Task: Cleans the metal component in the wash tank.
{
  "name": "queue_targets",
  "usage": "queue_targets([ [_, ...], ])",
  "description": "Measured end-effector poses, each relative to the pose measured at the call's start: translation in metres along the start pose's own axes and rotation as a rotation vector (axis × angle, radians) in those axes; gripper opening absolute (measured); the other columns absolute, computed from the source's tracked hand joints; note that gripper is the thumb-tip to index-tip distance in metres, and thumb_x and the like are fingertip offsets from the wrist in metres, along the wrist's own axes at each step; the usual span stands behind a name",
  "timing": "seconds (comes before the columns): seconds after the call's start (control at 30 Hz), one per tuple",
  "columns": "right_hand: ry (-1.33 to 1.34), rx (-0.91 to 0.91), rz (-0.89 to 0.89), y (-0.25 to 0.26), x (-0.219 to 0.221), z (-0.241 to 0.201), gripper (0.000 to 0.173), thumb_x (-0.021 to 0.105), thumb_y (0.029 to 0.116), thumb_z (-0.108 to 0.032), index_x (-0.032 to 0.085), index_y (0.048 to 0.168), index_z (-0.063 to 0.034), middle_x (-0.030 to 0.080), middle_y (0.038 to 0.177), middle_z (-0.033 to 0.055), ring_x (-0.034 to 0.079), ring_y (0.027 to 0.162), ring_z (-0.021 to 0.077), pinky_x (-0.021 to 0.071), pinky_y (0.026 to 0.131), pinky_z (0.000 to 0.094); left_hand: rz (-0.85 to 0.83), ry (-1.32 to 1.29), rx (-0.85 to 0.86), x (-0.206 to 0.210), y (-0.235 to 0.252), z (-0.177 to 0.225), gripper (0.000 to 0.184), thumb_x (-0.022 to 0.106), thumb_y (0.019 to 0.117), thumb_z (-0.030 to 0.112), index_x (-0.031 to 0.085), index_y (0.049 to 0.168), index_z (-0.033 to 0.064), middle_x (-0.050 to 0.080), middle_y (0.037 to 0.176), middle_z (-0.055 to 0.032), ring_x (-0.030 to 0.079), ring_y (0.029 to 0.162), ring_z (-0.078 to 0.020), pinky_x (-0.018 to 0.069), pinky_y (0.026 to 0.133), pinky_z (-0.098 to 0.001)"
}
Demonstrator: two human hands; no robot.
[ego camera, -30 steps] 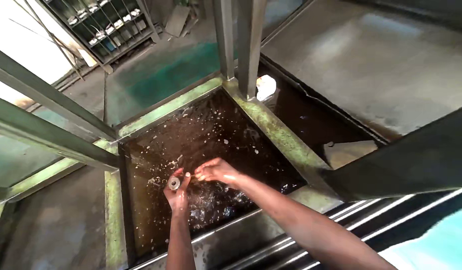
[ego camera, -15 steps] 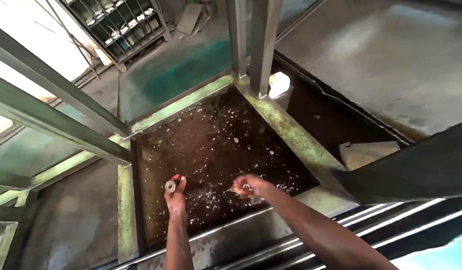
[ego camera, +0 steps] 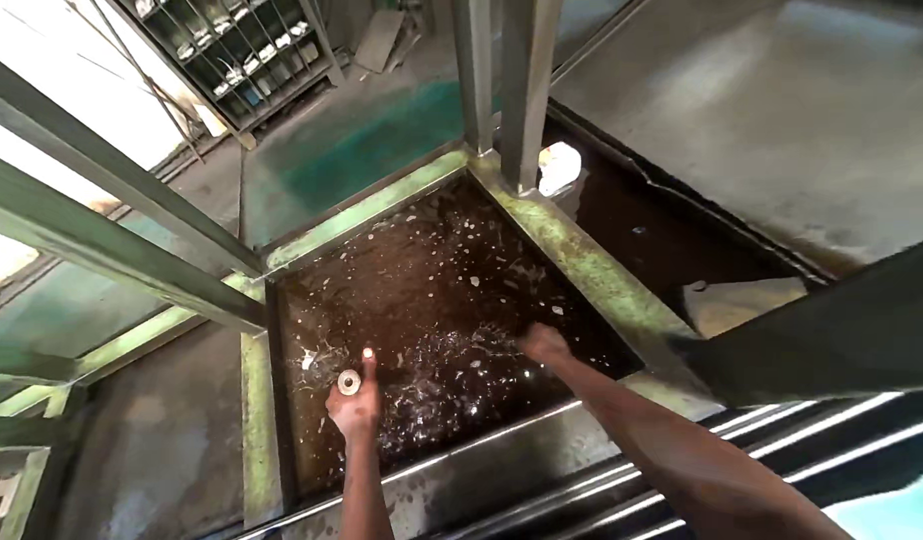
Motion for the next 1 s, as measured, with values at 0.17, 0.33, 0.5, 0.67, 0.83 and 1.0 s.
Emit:
queue_targets([
  [0.17,0.366,0.254,-0.008,0.014,0.037,0.059,0.038,0.062,0.1018,-0.027,0.063,0.125,0.0037,0.067,0.118,0.0225,0.068,0.106,0.0321,0.0557,0.089,0.0502,0.025,-0.543,-0.061,0.01,0.007,-0.017,0.057,0.08,0.0907,0.028,0.056,0.132,-0.0025,0.062,0.126,-0.0226,0.06,0.117,-0.0311,0.0491,0.1,-0.0495],
  [0.33,1.099,-0.013,-0.63,-0.072,0.084,-0.099,0.03,0.045,0.1082,-0.02,0.064,0.121,-0.0007,0.07,0.102,0.0107,0.068,0.083,0.0176,0.0579,0.077,0.033,-0.043,-0.83,-0.03,0.023,0.01,-0.01,0.027,0.071,0.0976,0.02,0.063,0.118,0.0041,0.067,0.102,-0.0106,0.066,0.09,-0.0191,0.0567,0.079,-0.0412],
  [0.5,0.557,-0.781,-0.458,-0.176,0.066,-0.205,0.041,0.052,0.1045,-0.005,0.056,0.145,-0.001,0.063,0.136,0.0224,0.062,0.125,0.0295,0.0466,0.108,0.0457,0.026,-0.854,-0.057,0.021,0.01,-0.013,0.042,0.063,0.1026,0.024,0.051,0.134,-0.0017,0.064,0.107,-0.0141,0.063,0.09,-0.016,0.0553,0.082,-0.0361],
  [0.67,-0.007,-1.11,-0.343,-0.177,0.128,-0.189,0.096,0.072,0.0889,-0.006,0.013,0.164,0.0008,0.018,0.17,0.022,0.019,0.158,0.0346,0.0133,0.129,0.0514,0.027,-0.944,-0.06,0.01,0.002,-0.025,0.036,0.048,0.1086,0.034,0.057,0.117,-0.0002,0.063,0.084,-0.007,0.064,0.073,-0.0108,0.057,0.07,-0.0292],
  [0.83,-0.1,-1.05,-0.192,-0.154,0.155,-0.15,0.092,0.062,0.09,0.008,0.014,0.166,-0.0099,0.019,0.172,0.013,0.02,0.159,0.0291,0.0216,0.128,0.0466,-0.232,-1.014,-0.212,0.029,-0.008,-0.031,0.053,0.031,0.1076,0.056,0.057,0.101,0.0104,0.06,0.071,-0.0022,0.062,0.061,-0.012,0.0553,0.055,-0.0308],
  [1.0,-0.4,-0.83,-0.265,-0.084,0.17,-0.081,0.097,0.07,0.0863,0.005,0.016,0.166,-0.0088,0.013,0.173,0.0134,0.019,0.158,0.0377,0.0172,0.126,0.0583,-0.155,-0.991,-0.322,0.019,-0.014,-0.034,0.049,0.044,0.106,0.052,0.055,0.123,0.0077,0.064,0.096,-0.0094,0.065,0.084,-0.0185,0.0566,0.071,-0.039],
])
Point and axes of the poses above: each hand's wrist, its own y-axis towards the middle knuckle, its own x-axis out of the palm, z = x × y, the point moved 6 cm from there along y, towards the middle knuckle
